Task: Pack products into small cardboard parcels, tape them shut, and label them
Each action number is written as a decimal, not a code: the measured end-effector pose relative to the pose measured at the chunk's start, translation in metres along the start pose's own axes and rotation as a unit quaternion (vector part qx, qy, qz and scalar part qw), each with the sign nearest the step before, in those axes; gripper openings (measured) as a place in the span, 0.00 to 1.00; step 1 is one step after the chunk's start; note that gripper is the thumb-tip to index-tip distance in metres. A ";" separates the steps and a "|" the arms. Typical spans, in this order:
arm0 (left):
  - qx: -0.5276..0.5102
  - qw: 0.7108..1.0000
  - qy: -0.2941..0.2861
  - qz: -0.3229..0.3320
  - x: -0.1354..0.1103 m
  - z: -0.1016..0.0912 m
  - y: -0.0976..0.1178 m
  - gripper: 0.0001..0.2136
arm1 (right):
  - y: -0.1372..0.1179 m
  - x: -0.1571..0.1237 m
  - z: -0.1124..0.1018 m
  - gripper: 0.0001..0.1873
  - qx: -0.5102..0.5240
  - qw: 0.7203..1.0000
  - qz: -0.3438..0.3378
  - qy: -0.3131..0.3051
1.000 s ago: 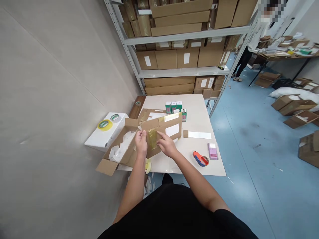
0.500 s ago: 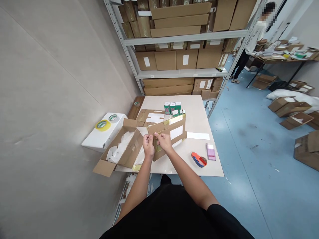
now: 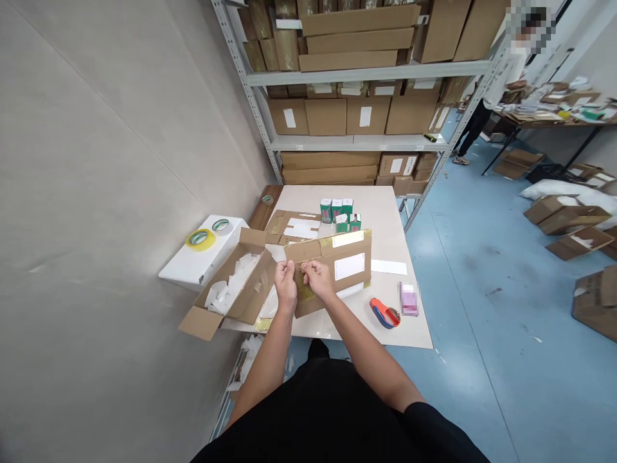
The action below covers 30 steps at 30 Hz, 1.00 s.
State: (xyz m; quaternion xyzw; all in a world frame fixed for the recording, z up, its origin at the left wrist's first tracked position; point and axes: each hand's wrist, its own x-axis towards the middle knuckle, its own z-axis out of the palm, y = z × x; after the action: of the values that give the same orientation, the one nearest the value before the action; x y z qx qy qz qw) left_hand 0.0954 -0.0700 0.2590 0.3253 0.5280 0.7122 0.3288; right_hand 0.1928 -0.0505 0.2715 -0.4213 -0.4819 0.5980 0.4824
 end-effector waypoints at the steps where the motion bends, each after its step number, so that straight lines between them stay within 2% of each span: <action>1: 0.002 1.000 0.008 0.001 0.001 0.001 0.000 0.22 | -0.001 -0.001 0.000 0.21 -0.005 1.000 -0.002 -0.004; 7: 0.017 0.998 0.061 -0.014 0.001 0.003 -0.015 0.22 | -0.001 -0.005 -0.002 0.20 -0.063 0.998 -0.025 0.002; 11: 0.015 0.997 0.073 -0.035 0.003 0.003 -0.025 0.22 | 0.004 -0.011 -0.004 0.20 -0.082 0.996 -0.030 0.021; 16: -0.020 0.993 0.109 -0.051 0.017 -0.001 -0.019 0.24 | 0.017 -0.024 -0.011 0.23 -0.089 0.996 -0.007 -0.009; 19: -0.030 0.995 0.083 -0.047 0.023 -0.003 -0.013 0.24 | 0.026 -0.027 -0.013 0.25 -0.063 0.998 0.022 -0.019; 22: -0.033 0.997 0.054 -0.039 0.019 0.000 -0.012 0.23 | 0.029 -0.022 -0.016 0.25 -0.077 0.997 0.004 -0.007; 26: 0.018 0.996 -0.048 -0.068 0.008 0.008 -0.020 0.23 | 0.031 -0.011 -0.024 0.24 -0.127 0.991 -0.035 0.023; 28: 0.063 0.991 -0.084 -0.084 0.005 0.010 -0.026 0.22 | 0.036 -0.006 -0.029 0.25 -0.115 0.993 -0.024 0.001; 30: 0.094 0.989 -0.088 -0.079 0.004 0.010 -0.030 0.21 | 0.043 -0.003 -0.032 0.26 -0.078 0.996 -0.007 -0.033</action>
State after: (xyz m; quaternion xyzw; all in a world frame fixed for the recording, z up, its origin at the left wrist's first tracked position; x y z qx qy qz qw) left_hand 0.1053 -0.0543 0.2325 0.3732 0.5859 0.5998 0.3971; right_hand 0.2172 -0.0514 0.2236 -0.4343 -0.5459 0.5685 0.4361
